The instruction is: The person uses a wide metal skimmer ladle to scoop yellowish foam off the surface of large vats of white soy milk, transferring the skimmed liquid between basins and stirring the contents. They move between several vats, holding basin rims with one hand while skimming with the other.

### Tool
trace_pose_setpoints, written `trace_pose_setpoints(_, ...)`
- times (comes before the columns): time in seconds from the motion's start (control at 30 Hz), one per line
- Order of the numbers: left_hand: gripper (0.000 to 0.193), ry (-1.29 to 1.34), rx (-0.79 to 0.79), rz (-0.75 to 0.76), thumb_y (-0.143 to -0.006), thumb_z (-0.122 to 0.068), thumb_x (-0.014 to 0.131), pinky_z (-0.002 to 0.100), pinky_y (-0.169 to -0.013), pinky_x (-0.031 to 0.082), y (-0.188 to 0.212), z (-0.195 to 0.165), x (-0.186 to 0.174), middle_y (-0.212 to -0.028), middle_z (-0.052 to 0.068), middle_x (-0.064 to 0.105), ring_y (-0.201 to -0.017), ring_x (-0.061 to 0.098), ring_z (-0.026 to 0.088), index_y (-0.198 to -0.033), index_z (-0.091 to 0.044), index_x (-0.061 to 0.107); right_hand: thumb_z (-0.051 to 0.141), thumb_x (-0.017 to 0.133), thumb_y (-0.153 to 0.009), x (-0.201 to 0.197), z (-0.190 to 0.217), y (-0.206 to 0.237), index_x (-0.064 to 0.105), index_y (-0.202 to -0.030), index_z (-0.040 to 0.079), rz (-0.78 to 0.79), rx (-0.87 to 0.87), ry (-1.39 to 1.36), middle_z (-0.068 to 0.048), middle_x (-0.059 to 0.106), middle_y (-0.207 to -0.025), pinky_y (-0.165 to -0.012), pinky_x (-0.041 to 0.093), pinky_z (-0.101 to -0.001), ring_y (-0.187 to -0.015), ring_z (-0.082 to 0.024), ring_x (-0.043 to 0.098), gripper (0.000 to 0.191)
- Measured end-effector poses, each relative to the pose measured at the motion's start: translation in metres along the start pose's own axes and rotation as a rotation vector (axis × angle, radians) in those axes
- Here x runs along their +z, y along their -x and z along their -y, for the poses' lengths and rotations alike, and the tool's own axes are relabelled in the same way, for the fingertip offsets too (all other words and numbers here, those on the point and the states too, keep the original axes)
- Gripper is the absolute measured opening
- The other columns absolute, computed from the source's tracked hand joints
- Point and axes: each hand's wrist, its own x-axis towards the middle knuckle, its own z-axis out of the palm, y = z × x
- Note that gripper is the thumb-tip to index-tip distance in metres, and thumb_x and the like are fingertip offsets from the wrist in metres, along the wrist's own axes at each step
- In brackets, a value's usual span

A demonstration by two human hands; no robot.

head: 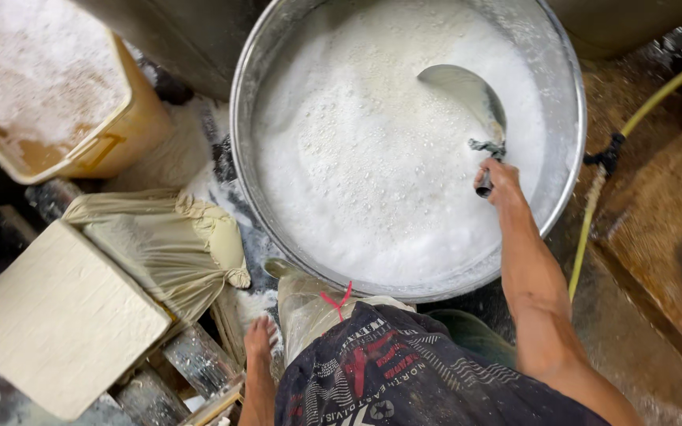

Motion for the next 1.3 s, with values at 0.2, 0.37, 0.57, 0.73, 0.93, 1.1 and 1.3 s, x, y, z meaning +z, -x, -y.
trace_pose_setpoints(0.2,0.044,0.307,-0.226,-0.304,-0.1,-0.039,0.061,0.039,-0.064,0.05,0.047,0.097,-0.029,-0.112,0.009,0.072,-0.093,0.067,0.024,-0.133,-0.011,0.06,-0.002,0.067,-0.086,0.1,0.008,-0.031,0.049,-0.082,0.002,0.071,0.157,0.108,-0.006,0.053,-0.065,-0.043,0.051,-0.0345,-0.051,-0.016,0.057,0.019)
trace_pose_setpoints(0.37,0.039,0.354,-0.272,-0.342,-0.099,-0.036,0.062,0.037,-0.062,0.049,0.068,0.123,-0.012,-0.106,0.003,0.07,-0.089,0.065,0.019,-0.131,-0.013,0.061,0.001,0.069,-0.084,0.185,0.024,-0.013,0.055,-0.083,-0.006,0.181,-0.089,0.521,-0.013,0.059,-0.065,-0.046,0.056,-0.0388,-0.054,-0.024,0.06,0.015)
trace_pose_setpoints(0.57,0.031,0.33,0.112,-0.29,-0.09,-0.028,0.071,0.032,-0.052,0.044,0.105,0.079,0.042,-0.074,-0.003,0.062,-0.062,0.056,0.01,-0.116,-0.013,0.068,0.024,0.072,-0.082,0.249,0.032,0.037,0.076,-0.08,-0.004,0.282,-0.507,1.144,-0.014,0.072,-0.07,-0.071,0.059,-0.0391,-0.069,-0.024,0.073,0.028)
trace_pose_setpoints(0.73,0.022,0.011,0.517,-0.359,-0.082,-0.024,0.073,0.031,-0.065,0.053,0.141,0.047,0.086,-0.074,0.004,0.073,-0.068,0.065,0.013,-0.086,-0.004,0.077,0.02,0.067,-0.082,0.248,0.018,0.09,0.068,-0.105,-0.008,0.345,-0.73,1.303,-0.026,0.073,-0.105,-0.091,0.057,-0.0446,-0.101,-0.038,0.072,0.037)
trace_pose_setpoints(0.93,0.05,-0.005,0.477,-0.187,-0.097,-0.048,0.062,0.033,-0.065,0.051,0.178,0.088,0.14,-0.081,0.008,0.073,-0.071,0.063,0.016,-0.095,0.0,0.076,0.024,0.063,-0.086,0.185,-0.001,0.14,0.05,-0.13,-0.016,0.482,-0.93,1.408,-0.033,0.063,-0.13,-0.102,0.052,-0.0481,-0.12,-0.045,0.064,0.061)
trace_pose_setpoints(1.1,0.076,-0.163,0.535,-0.06,-0.097,-0.051,0.063,0.037,-0.092,0.049,0.191,0.114,0.222,-0.122,0.024,0.064,-0.108,0.062,0.031,-0.144,0.002,0.035,0.026,0.066,-0.083,0.114,0.005,0.147,0.048,-0.131,-0.014,0.53,-1.043,1.494,-0.032,0.066,-0.127,-0.101,0.055,-0.0484,-0.118,-0.045,0.067,0.065)
trace_pose_setpoints(1.3,0.113,-0.024,0.457,-0.222,-0.087,-0.043,0.072,0.038,-0.113,0.043,0.192,0.14,0.293,-0.139,0.03,0.058,-0.13,0.058,0.04,-0.161,0.002,-0.001,0.033,0.065,-0.088,0.038,0.026,0.094,0.048,-0.132,-0.008,0.528,-1.063,1.621,-0.033,0.07,-0.122,-0.099,0.056,-0.0522,-0.113,-0.047,0.07,0.062)
